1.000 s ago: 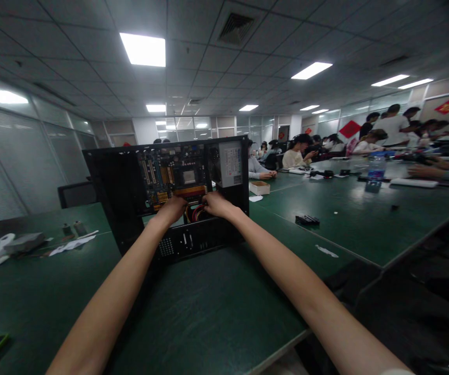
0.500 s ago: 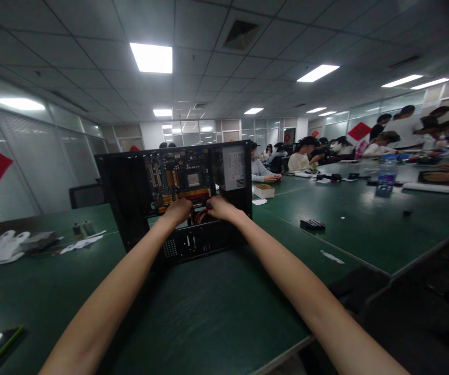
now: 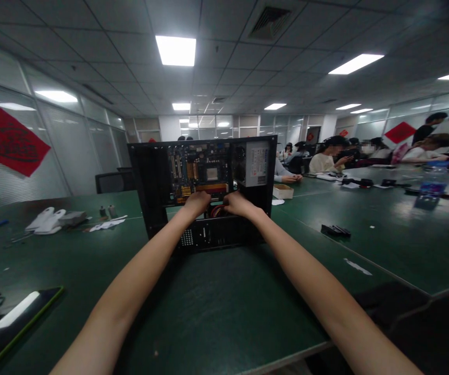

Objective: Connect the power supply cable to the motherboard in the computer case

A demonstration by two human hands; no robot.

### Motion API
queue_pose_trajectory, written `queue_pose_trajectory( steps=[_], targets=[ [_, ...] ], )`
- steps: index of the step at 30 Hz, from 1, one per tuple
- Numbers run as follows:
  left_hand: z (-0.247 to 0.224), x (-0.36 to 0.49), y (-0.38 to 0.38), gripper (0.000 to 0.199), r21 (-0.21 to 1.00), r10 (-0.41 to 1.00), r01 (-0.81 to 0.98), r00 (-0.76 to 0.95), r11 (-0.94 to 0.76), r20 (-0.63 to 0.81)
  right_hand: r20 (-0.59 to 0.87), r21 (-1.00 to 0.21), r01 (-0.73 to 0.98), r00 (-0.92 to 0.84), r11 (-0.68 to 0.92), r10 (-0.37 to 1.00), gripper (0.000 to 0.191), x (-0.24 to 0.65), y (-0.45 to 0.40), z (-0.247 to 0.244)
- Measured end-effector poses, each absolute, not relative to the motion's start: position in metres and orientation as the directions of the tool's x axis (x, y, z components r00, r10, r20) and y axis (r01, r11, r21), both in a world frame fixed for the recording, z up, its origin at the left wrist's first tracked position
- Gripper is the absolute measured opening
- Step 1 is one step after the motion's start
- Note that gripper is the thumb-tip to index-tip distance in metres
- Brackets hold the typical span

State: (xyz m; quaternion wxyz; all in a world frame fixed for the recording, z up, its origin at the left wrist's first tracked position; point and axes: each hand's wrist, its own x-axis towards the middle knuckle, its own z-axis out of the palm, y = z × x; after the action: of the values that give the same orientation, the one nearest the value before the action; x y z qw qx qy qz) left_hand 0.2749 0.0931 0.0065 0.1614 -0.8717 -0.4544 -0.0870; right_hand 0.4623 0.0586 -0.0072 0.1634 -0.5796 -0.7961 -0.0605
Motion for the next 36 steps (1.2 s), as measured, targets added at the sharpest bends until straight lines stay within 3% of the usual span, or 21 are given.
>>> queue_pose_trajectory(
  steps=[13, 36],
  targets=[
    [0.0009, 0.2676, 0.0986, 0.031, -0.22, 0.76, 0.815, 0.58, -0.536, 0.295, 0.287, -0.088, 0.94, -0.294, 0.331, 0.912, 0.027, 0.4612, 0.0627, -0.0134],
    [0.0041, 0.2679, 0.0994, 0.031, -0.127, 0.762, 0.829, 0.552, -0.545, 0.339, 0.283, -0.08, 0.929, -0.327, 0.362, 0.902, 0.028, 0.4563, 0.0641, -0.0095]
  ],
)
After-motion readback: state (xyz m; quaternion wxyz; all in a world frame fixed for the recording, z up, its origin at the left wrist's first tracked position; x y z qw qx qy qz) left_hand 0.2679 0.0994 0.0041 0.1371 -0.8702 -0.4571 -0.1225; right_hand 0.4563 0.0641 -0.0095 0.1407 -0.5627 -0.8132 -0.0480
